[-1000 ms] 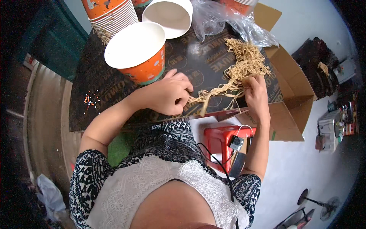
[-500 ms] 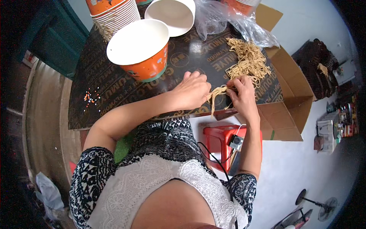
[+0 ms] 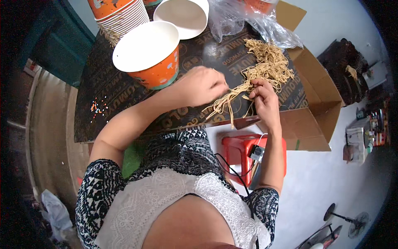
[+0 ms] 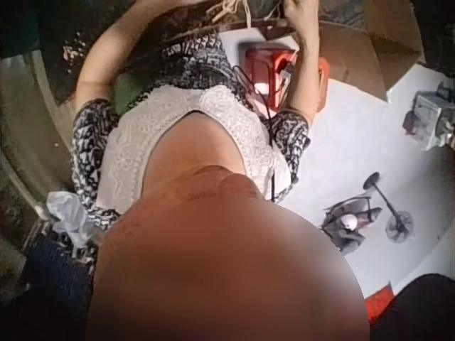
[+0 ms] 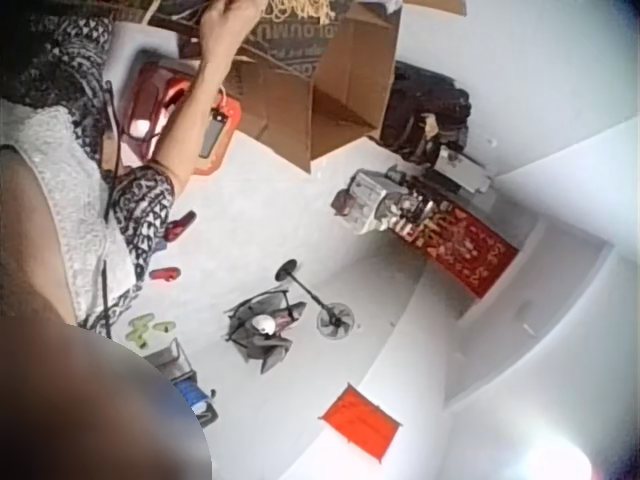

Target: Tying strings around the rims of paper bowls for packaging or decoration.

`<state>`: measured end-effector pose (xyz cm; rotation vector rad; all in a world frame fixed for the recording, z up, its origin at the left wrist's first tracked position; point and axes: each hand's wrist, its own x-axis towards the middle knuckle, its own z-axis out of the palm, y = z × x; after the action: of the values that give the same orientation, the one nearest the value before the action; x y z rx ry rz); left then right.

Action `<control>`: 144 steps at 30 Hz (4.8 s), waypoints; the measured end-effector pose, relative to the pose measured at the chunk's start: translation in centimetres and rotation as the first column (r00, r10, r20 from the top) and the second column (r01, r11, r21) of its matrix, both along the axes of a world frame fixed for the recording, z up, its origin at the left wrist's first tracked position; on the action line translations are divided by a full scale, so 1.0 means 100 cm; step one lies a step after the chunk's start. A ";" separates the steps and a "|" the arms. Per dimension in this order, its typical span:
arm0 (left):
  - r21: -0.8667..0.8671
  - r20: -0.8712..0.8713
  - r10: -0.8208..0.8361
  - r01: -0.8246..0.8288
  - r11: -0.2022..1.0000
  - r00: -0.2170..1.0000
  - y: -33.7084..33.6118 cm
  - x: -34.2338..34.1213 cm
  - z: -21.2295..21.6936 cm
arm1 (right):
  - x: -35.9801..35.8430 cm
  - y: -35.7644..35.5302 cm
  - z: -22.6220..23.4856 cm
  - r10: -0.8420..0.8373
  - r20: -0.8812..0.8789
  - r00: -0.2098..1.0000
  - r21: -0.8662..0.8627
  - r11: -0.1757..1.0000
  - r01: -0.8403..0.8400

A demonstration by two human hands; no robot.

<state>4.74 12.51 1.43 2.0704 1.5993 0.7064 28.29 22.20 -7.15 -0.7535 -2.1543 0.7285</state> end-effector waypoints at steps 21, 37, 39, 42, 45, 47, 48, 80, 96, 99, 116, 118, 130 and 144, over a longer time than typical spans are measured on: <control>-0.420 0.449 -0.257 0.456 0.785 0.856 0.013 0.020 0.000 | -0.014 -0.005 -0.001 -0.219 0.062 0.974 0.255 0.947 0.196; -0.077 -0.107 0.133 -0.141 0.987 0.985 0.081 0.035 -0.061 | -0.018 -0.008 0.003 -0.229 0.093 0.969 0.229 0.952 0.204; -0.163 -0.035 0.143 -0.147 0.976 0.989 0.079 0.034 -0.055 | -0.019 -0.008 0.005 -0.243 0.107 0.964 0.245 0.946 0.211; -0.173 0.013 0.182 -0.178 0.969 0.983 0.081 0.034 -0.056 | -0.019 -0.006 0.004 -0.256 0.157 0.954 0.235 0.948 0.216; -0.048 -0.111 0.149 -0.155 0.987 0.983 0.081 0.037 -0.064 | -0.018 -0.005 0.003 -0.260 0.188 0.947 0.252 0.945 0.210; -0.035 -0.152 0.159 -0.166 0.985 0.975 0.081 0.039 -0.068 | -0.021 -0.006 0.006 -0.252 0.201 0.947 0.254 0.947 0.198; -0.023 -0.192 0.167 -0.174 0.984 0.967 0.081 0.040 -0.070 | -0.020 -0.007 0.006 -0.256 0.204 0.945 0.253 0.946 0.202; 0.186 0.361 -0.079 0.011 0.982 0.929 -0.184 -0.077 0.028 | -0.039 -0.023 0.015 -0.443 0.093 0.892 0.660 0.698 0.279; -0.079 0.455 0.170 -0.151 0.985 0.874 -0.175 -0.077 0.011 | -0.097 -0.155 0.068 0.180 -0.287 0.941 -0.635 0.699 -0.327; -0.164 0.546 0.225 -0.161 0.973 0.807 -0.173 -0.094 -0.004 | -0.096 -0.146 0.069 0.147 -0.366 0.919 -0.617 0.700 -0.358; -0.345 0.605 0.512 -0.379 0.859 0.609 -0.148 -0.095 -0.009 | -0.083 -0.131 0.047 -0.012 -0.297 0.955 -0.507 0.849 -0.147; -0.314 0.537 0.504 -0.395 0.864 0.677 -0.145 -0.085 -0.002 | -0.085 -0.125 0.057 -0.030 0.145 0.989 0.223 0.975 -0.003; 0.194 0.079 0.071 -0.085 0.977 0.994 -0.112 -0.048 0.016 | -0.095 -0.142 0.053 0.181 -0.562 0.807 -0.629 0.541 -0.559; 0.758 -0.269 0.575 -0.198 0.621 0.773 -0.027 -0.056 0.030 | -0.082 -0.121 0.042 -0.019 -0.559 0.829 -0.550 0.756 -0.354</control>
<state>-0.82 9.76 4.41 2.5873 2.4449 1.1560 20.05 10.08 -2.92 -0.5678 -1.4472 1.6204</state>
